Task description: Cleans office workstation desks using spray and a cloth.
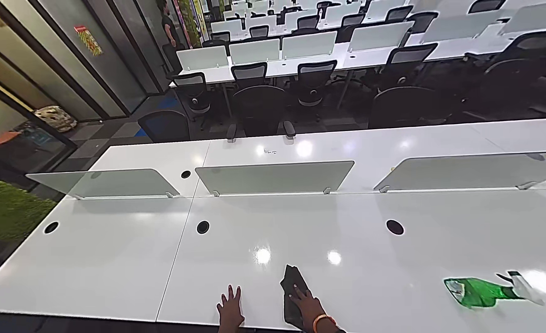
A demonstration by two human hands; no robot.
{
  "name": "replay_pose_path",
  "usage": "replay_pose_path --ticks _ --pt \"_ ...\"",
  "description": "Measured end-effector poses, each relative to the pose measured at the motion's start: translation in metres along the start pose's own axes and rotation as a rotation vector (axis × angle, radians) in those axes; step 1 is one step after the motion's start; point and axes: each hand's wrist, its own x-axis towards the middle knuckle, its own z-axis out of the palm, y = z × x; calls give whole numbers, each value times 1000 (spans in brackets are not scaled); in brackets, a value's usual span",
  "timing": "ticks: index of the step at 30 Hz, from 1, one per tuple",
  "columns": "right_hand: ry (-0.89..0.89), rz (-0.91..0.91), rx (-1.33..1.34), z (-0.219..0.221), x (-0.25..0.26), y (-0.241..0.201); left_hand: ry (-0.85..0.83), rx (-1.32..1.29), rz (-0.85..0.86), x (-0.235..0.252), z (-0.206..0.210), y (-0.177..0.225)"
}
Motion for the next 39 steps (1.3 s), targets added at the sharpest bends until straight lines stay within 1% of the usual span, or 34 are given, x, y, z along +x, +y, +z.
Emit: replay_pose_path --ticks 3,5,8,11,14,20,24,28,32,39 --pt "0 -64 -39 10 -14 20 -22 -5 7 -19 14 7" --pt "9 -76 -63 6 -16 37 -38 0 25 -28 21 9" --pt "28 -10 -81 -2 -14 63 -76 2 42 -38 36 4" --pt "40 54 -68 -17 -13 75 -96 23 47 -44 45 0" --pt "63 67 14 -28 -14 76 -103 26 44 -48 48 -2" --pt "172 116 113 -39 -11 82 -93 -13 48 -49 46 -1" --pt "150 146 117 -27 -7 83 -109 -22 49 -45 47 0" --pt "91 186 132 -11 0 73 -118 -48 49 -47 45 0" --pt "95 221 130 -6 9 65 -146 -56 60 -46 40 -1" --pt "172 280 131 -33 31 52 -191 -79 107 -43 34 -11"
